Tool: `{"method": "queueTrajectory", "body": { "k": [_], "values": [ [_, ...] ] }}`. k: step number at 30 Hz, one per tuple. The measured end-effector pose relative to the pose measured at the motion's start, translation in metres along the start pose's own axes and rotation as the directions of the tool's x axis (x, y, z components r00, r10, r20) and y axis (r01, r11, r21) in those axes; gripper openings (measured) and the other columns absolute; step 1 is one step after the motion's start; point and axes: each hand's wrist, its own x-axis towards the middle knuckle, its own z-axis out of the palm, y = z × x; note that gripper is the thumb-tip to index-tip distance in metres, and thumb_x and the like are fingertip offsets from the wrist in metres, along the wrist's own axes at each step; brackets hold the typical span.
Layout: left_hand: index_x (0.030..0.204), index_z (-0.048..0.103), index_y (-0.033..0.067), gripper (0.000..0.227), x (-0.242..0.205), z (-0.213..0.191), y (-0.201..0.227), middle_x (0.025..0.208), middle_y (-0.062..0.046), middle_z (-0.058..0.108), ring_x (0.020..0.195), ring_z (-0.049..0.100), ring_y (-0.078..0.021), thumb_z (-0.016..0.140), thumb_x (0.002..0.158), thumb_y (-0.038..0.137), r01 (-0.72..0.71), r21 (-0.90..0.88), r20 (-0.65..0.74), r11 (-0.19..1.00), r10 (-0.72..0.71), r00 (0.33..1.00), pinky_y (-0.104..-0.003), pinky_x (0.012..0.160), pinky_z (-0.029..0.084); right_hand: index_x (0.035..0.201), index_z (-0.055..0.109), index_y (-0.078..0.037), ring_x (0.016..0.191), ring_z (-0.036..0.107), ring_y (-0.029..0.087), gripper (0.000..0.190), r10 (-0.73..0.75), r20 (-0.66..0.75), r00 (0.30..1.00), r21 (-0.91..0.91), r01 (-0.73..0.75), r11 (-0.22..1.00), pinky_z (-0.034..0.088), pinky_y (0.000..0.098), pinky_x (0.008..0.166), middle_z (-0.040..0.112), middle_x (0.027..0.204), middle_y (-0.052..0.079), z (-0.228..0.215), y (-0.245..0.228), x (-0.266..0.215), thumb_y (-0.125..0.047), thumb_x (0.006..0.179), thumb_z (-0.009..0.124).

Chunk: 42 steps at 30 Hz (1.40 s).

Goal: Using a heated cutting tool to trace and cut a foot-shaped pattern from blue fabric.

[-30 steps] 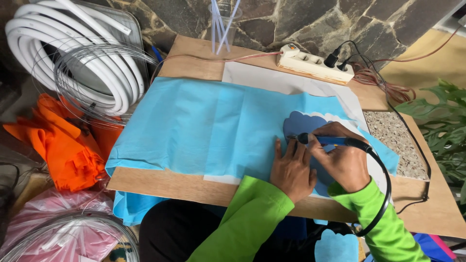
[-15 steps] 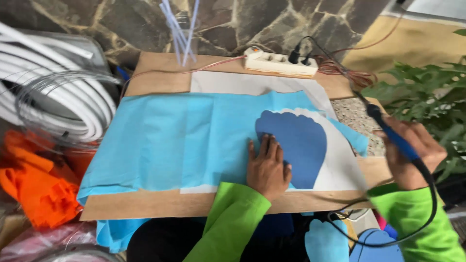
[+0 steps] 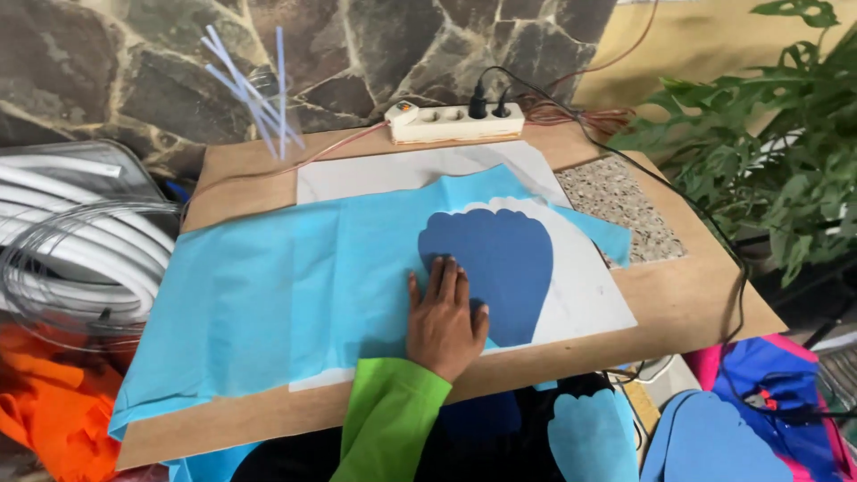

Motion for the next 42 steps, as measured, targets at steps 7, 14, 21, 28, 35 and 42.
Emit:
{"method": "queueTrajectory", "body": {
  "k": [7, 14, 21, 28, 35, 42],
  "values": [
    [0.116, 0.049, -0.004, 0.053, -0.001, 0.001, -0.001, 0.127, -0.019, 0.044, 0.122, 0.037, -0.031, 0.048, 0.079, 0.035, -0.003, -0.006, 0.022, 1.0, 0.004, 1.0, -0.057, 0.099, 0.024, 0.122, 0.039, -0.006, 0.12, 0.043, 0.019, 0.034, 0.014, -0.132, 0.991, 0.985, 0.133, -0.109, 0.034, 0.0307, 0.104, 0.044, 0.132, 0.009, -0.085, 0.232, 0.157, -0.011, 0.089, 0.03],
    [0.116, 0.048, -0.0038, 0.053, -0.001, 0.0, 0.0, 0.127, -0.019, 0.043, 0.122, 0.036, -0.0313, 0.047, 0.08, 0.035, -0.015, -0.008, 0.047, 1.0, 0.015, 0.999, -0.057, 0.099, 0.024, 0.126, 0.043, -0.024, 0.071, 0.058, 0.018, 0.055, -0.523, -0.533, 0.665, -0.429, 0.321, 0.845, 0.048, 0.0299, 0.048, 0.055, 0.097, 0.003, 0.033, 0.211, 0.217, -0.009, 0.075, 0.053],
    [0.113, 0.051, -0.0024, 0.053, 0.0, -0.003, 0.002, 0.121, -0.018, 0.046, 0.12, 0.041, -0.032, 0.046, 0.076, 0.035, 0.014, 0.002, 0.086, 1.0, -0.014, 0.996, -0.058, 0.095, 0.027, 0.111, 0.051, -0.03, 0.071, 0.058, 0.01, 0.029, -0.526, -0.59, 0.612, -0.476, 0.262, 0.84, 0.049, 0.0206, 0.055, 0.057, 0.083, -0.003, -0.002, 0.189, 0.2, -0.017, 0.085, 0.049],
    [0.113, 0.051, -0.0016, 0.053, -0.001, 0.0, 0.002, 0.122, -0.018, 0.046, 0.121, 0.041, -0.0313, 0.046, 0.076, 0.036, 0.026, -0.002, 0.076, 1.0, -0.026, 0.997, -0.058, 0.097, 0.025, 0.127, 0.042, -0.03, 0.075, 0.062, 0.007, 0.045, -0.455, -0.56, 0.693, -0.418, 0.237, 0.877, 0.051, 0.0195, 0.059, 0.061, 0.087, -0.004, -0.032, 0.187, 0.175, -0.024, 0.083, 0.049],
    [0.113, 0.051, -0.0015, 0.053, -0.001, 0.0, 0.001, 0.122, -0.018, 0.046, 0.119, 0.042, -0.0317, 0.045, 0.076, 0.037, 0.028, -0.021, 0.066, 0.999, -0.026, 0.997, -0.059, 0.095, 0.027, 0.115, 0.057, -0.014, 0.106, 0.054, 0.022, 0.038, -0.169, -0.737, 0.655, 0.246, 0.491, 0.835, 0.047, 0.0313, 0.085, 0.057, 0.105, 0.003, -0.113, 0.102, 0.14, -0.004, 0.079, 0.049],
    [0.116, 0.05, 0.0024, 0.057, 0.0, 0.007, 0.001, 0.125, -0.016, 0.044, 0.123, 0.038, -0.0298, 0.05, 0.073, 0.04, 0.073, -0.023, 0.12, 0.997, -0.07, 0.99, -0.057, 0.098, 0.025, 0.127, 0.044, -0.008, 0.121, 0.038, 0.037, 0.043, -0.298, -0.491, 0.818, 0.645, 0.572, 0.507, 0.029, 0.056, 0.098, 0.047, 0.126, 0.016, -0.078, -0.011, 0.174, -0.005, 0.084, 0.042]
  ]
}}
